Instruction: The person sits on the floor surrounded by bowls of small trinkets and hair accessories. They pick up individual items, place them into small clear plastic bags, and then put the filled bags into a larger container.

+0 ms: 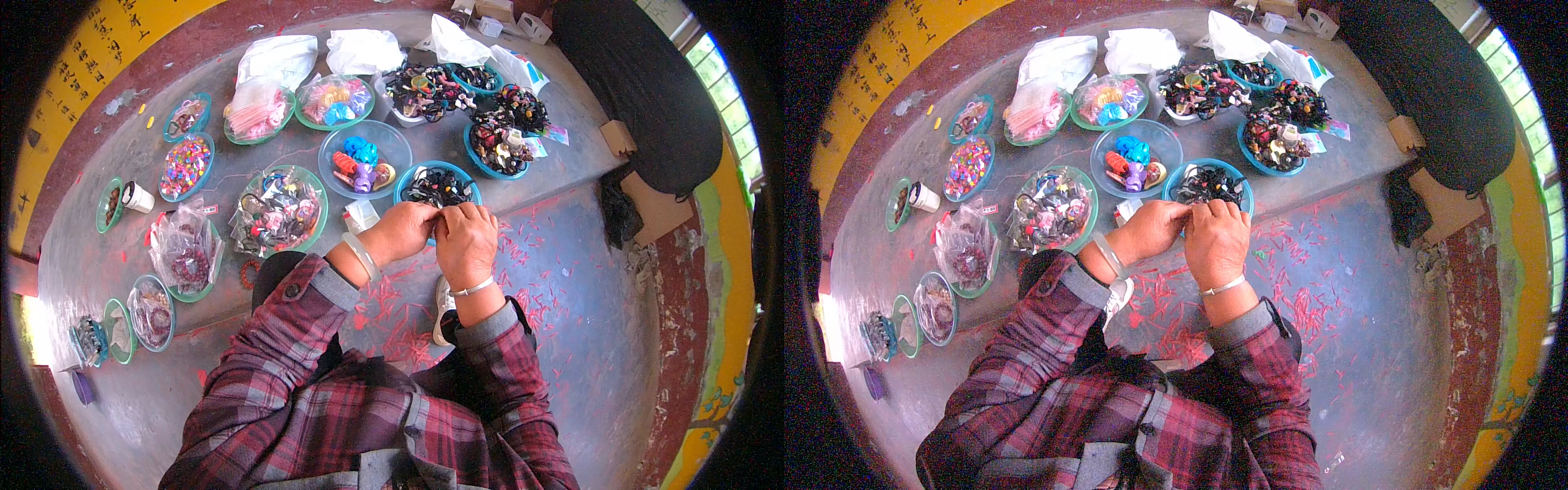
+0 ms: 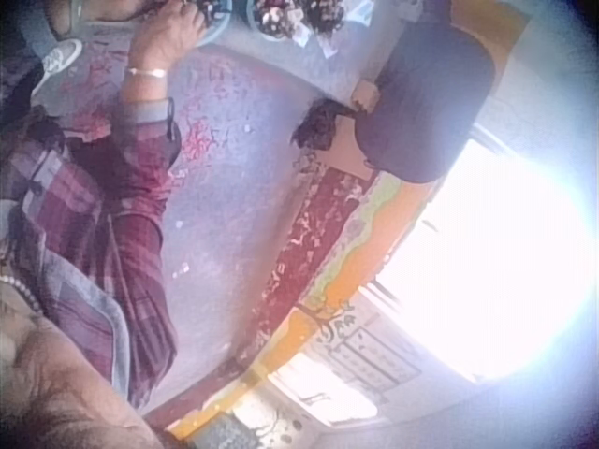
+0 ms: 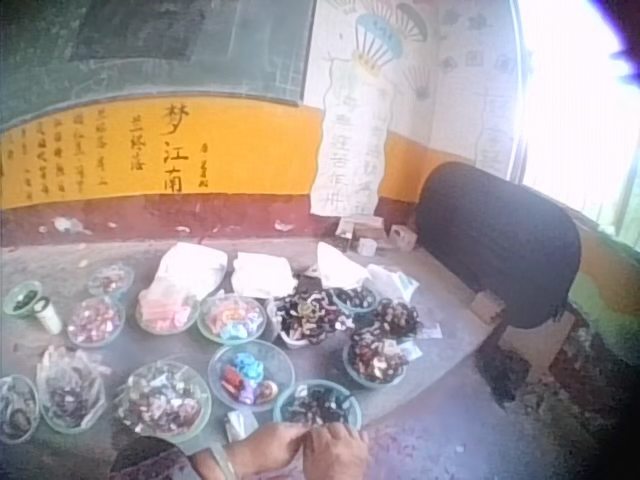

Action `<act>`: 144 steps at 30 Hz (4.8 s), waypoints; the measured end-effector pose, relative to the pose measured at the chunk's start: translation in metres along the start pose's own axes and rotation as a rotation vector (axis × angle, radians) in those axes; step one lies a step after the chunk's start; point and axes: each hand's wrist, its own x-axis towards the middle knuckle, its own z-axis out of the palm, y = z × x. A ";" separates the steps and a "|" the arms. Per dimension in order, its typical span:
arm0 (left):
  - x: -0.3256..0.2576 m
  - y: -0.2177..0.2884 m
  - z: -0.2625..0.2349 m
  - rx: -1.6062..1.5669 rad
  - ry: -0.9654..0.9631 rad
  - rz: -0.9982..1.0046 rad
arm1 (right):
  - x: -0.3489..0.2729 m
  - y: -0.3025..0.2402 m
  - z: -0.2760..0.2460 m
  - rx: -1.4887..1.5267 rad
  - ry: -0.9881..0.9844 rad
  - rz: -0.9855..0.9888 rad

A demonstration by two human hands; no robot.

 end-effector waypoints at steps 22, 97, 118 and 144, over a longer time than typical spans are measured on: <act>-0.003 -0.002 -0.001 0.125 -0.143 0.001 | -0.003 0.002 0.002 -0.022 -0.145 0.022; 0.000 -0.001 -0.004 -0.032 -0.003 -0.078 | -0.001 0.008 0.002 0.286 0.052 0.124; -0.002 0.004 -0.006 -0.205 0.007 -0.129 | 0.001 0.007 0.004 0.288 0.130 0.122; 0.000 0.007 -0.007 0.065 0.142 0.086 | -0.002 0.012 0.002 0.631 -0.017 0.415</act>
